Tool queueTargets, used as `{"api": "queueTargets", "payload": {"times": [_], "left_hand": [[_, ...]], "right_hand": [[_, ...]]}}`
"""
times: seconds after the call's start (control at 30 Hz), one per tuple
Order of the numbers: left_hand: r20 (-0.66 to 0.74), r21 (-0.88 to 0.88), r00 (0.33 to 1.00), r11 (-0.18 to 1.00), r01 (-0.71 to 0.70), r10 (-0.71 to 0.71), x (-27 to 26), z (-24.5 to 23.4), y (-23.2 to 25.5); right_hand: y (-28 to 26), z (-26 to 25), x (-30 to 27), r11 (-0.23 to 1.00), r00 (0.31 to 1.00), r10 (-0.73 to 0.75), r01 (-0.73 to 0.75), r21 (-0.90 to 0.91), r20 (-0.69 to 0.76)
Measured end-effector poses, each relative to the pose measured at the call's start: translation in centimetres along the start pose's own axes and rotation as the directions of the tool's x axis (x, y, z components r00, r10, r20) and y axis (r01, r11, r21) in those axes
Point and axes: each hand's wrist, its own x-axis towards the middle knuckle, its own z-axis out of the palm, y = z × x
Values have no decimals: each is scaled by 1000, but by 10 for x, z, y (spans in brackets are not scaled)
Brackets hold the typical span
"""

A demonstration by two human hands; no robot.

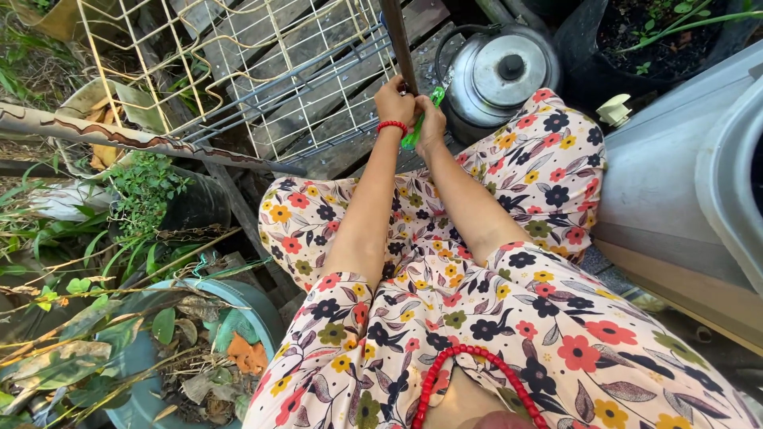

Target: Repairing a metal wire rack using garden shears and tape in an outdoor area.

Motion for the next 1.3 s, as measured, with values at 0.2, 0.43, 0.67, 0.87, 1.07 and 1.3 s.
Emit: {"api": "queueTargets", "payload": {"times": [0.2, 0.43, 0.67, 0.87, 1.07, 1.3], "left_hand": [[1, 107, 999, 993, -52, 52, -7, -6, 17], [167, -202, 969, 955, 217, -184, -10, -26, 26], [6, 162, 998, 985, -55, 55, -19, -29, 26], [75, 317, 996, 946, -75, 53, -13, -25, 10], [155, 232, 971, 949, -214, 181, -2, -27, -6], [237, 206, 952, 947, -245, 195, -12, -35, -3]], "right_hand": [[31, -13, 42, 983, 989, 112, -96, 158, -94], [43, -31, 62, 941, 953, 282, -296, 163, 108], [37, -13, 40, 977, 986, 164, -161, 142, -10], [67, -27, 51, 999, 999, 24, -23, 46, -24], [70, -42, 44, 975, 996, -46, 28, -219, -75], [6, -20, 30, 274, 600, -700, 727, -629, 388]]}}
